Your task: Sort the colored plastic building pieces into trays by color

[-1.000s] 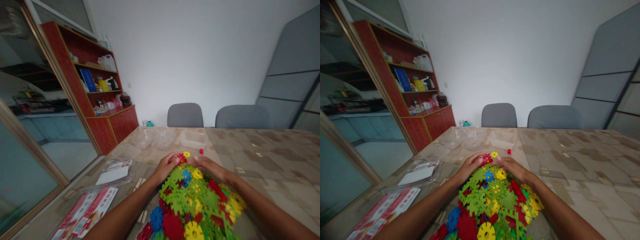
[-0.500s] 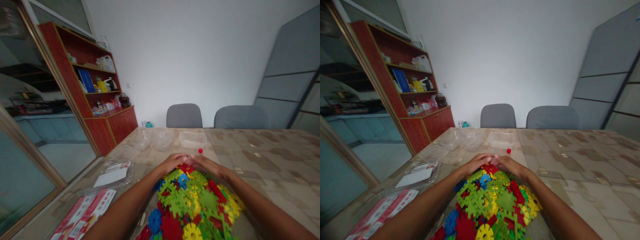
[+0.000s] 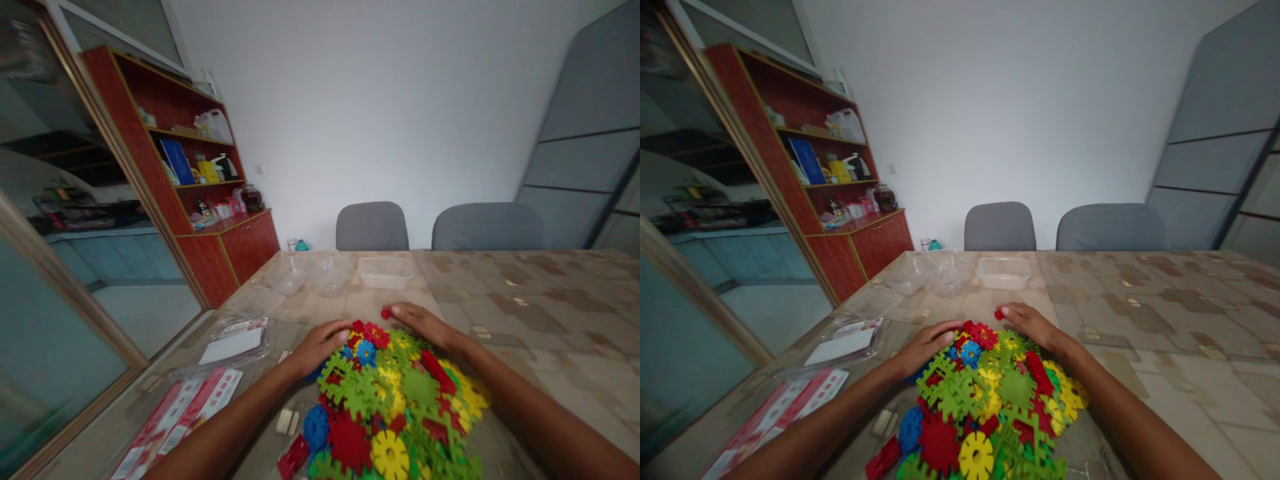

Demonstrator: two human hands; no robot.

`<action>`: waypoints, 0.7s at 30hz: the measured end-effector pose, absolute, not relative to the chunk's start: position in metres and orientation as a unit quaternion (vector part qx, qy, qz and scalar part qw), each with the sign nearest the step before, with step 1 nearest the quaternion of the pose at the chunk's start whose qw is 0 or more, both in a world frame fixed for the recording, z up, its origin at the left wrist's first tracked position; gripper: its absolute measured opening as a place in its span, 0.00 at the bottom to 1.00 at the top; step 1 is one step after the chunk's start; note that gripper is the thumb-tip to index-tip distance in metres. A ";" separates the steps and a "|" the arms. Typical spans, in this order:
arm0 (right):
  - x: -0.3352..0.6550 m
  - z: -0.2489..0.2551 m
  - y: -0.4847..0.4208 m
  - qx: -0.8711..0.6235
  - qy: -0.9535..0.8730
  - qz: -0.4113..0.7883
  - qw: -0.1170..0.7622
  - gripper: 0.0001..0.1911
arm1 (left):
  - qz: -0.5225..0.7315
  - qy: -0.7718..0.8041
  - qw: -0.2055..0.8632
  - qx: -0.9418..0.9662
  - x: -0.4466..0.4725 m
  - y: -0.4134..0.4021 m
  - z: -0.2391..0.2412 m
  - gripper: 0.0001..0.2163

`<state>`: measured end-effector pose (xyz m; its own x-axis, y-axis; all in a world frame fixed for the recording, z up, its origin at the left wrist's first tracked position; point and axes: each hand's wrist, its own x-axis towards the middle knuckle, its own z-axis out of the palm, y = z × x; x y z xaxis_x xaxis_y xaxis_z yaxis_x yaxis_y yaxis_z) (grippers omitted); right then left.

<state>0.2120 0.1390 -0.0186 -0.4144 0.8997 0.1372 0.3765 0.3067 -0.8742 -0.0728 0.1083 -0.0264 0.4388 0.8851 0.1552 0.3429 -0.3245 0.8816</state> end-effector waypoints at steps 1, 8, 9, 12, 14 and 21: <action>0.212 -0.015 0.129 -0.426 -0.741 0.413 0.315 0.34 | 0.329 0.392 0.424 0.747 -0.066 0.104 -0.025 0.25; 0.258 -0.007 0.039 -0.434 -0.761 0.407 0.257 0.30 | 0.310 0.272 0.428 0.804 -0.055 0.070 0.010 0.23; 0.268 -0.012 0.024 -0.448 -0.769 0.378 0.254 0.32 | 0.295 0.274 0.402 0.822 -0.062 0.063 0.012 0.23; 0.282 -0.030 -0.013 -0.474 -0.788 0.308 0.246 0.37 | 0.257 0.319 0.322 0.854 -0.080 0.042 0.007 0.22; 0.272 -0.035 -0.029 -0.470 -0.803 0.274 0.242 0.38 | 0.238 0.356 0.283 0.858 -0.084 0.029 -0.002 0.21; 0.254 -0.021 -0.037 -0.478 -0.810 0.154 0.303 0.29 | 0.298 0.442 0.121 0.838 -0.082 0.014 -0.006 0.20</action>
<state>0.2542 -0.0372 -0.0207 -0.3588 0.8677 0.3441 0.6807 0.4955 -0.5396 -0.0820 0.0137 -0.0062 0.4324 0.8118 0.3926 0.6674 -0.5809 0.4660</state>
